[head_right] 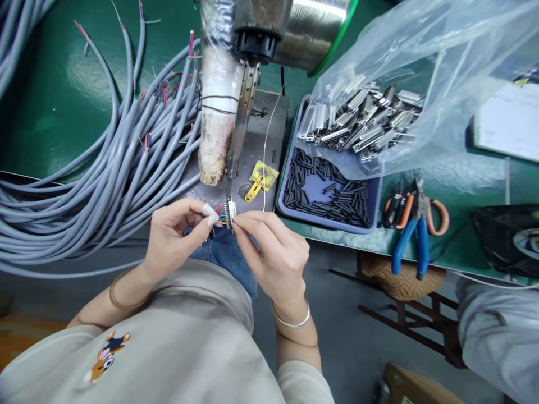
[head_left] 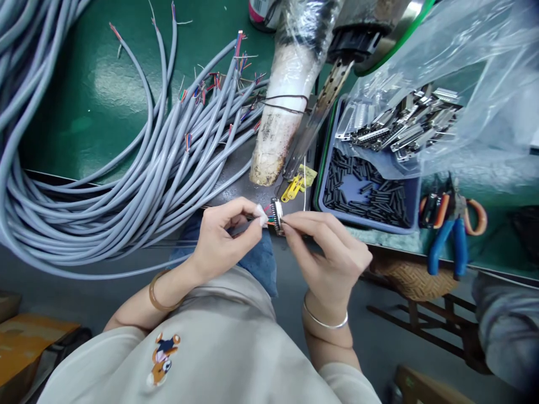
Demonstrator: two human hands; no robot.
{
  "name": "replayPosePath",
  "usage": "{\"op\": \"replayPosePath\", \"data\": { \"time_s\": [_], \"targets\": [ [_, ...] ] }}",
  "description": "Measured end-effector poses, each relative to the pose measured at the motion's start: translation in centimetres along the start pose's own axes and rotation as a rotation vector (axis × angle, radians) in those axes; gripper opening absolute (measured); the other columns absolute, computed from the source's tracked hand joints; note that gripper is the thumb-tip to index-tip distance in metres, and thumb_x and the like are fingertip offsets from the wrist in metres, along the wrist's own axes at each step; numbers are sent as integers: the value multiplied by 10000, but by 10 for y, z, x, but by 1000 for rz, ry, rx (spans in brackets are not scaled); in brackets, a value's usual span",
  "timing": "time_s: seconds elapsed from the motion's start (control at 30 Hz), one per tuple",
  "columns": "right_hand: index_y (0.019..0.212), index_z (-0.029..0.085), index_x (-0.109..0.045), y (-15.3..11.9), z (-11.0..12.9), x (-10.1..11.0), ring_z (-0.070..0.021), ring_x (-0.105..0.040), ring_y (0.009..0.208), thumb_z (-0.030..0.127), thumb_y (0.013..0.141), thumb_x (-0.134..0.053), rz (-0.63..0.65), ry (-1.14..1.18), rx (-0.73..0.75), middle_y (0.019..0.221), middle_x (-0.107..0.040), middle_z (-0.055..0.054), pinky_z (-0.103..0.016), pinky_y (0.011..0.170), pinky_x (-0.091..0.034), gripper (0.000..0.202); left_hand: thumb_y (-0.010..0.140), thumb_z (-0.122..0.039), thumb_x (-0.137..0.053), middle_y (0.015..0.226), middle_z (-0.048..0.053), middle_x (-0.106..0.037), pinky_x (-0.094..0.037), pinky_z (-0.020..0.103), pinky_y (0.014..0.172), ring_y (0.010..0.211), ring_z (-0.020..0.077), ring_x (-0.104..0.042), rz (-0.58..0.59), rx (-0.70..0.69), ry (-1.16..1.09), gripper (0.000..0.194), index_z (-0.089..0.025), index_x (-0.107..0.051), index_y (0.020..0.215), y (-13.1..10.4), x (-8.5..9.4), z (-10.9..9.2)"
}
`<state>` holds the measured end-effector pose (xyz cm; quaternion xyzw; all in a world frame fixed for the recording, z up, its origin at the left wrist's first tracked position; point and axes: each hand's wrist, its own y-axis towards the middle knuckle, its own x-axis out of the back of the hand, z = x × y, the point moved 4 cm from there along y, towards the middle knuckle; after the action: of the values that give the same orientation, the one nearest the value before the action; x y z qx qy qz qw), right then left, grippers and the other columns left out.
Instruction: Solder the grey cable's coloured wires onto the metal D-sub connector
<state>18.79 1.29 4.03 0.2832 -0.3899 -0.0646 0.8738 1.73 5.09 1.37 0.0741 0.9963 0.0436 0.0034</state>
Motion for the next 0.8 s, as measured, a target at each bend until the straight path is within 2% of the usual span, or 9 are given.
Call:
{"op": "replayPosePath", "data": {
  "time_s": [0.1, 0.27, 0.33, 0.6, 0.73, 0.8],
  "targets": [
    [974, 240, -720, -2, 6, -3, -105, -736, 736, 98, 936, -745, 84, 33, 6, 882, -775, 23, -210, 656, -578, 149, 862, -173, -750, 774, 12, -743, -495, 158, 547, 593, 75, -634, -40, 34, -105, 130, -185, -670, 964, -3, 3, 2],
    [1040, 266, -752, -9, 9, 4, -116, -707, 735, 114, 914, -778, -38, -42, 15, 886, -745, 18, -227, 651, -563, 199, 829, -195, -769, 784, 12, -735, -508, 153, 567, 643, 88, -680, 37, 143, -184, 199, -190, -637, 978, -7, 1, 6],
    [1063, 274, -758, -11, 11, 6, -112, -705, 728, 117, 905, -793, -39, -88, 42, 882, -739, 23, -226, 652, -557, 225, 814, -201, -777, 775, 5, -721, -489, 149, 546, 633, 84, -668, 48, 164, -191, 216, -193, -627, 970, -8, 1, 6],
    [1078, 230, -741, -15, 19, 3, -105, -655, 678, 148, 936, -773, 45, -189, 158, 843, -727, 14, -239, 619, -511, 167, 807, -167, -782, 800, 5, -730, -476, 125, 564, 672, 77, -692, 90, 145, -255, 221, -181, -621, 958, -11, 2, 2],
    [1057, 213, -734, -13, 21, 1, -111, -685, 692, 128, 957, -740, 91, -145, 119, 855, -757, 2, -252, 613, -516, 132, 824, -222, -810, 843, 32, -772, -523, 137, 619, 732, 101, -738, 126, 172, -261, 220, -166, -653, 969, -14, 3, 7],
    [1062, 221, -742, -12, 20, 2, -115, -709, 720, 100, 951, -734, 50, -110, 73, 883, -778, -1, -247, 642, -545, 164, 843, -227, -799, 856, 46, -793, -550, 156, 644, 741, 114, -752, 146, 180, -305, 211, -160, -666, 993, -15, 4, 8]
  ]
}}
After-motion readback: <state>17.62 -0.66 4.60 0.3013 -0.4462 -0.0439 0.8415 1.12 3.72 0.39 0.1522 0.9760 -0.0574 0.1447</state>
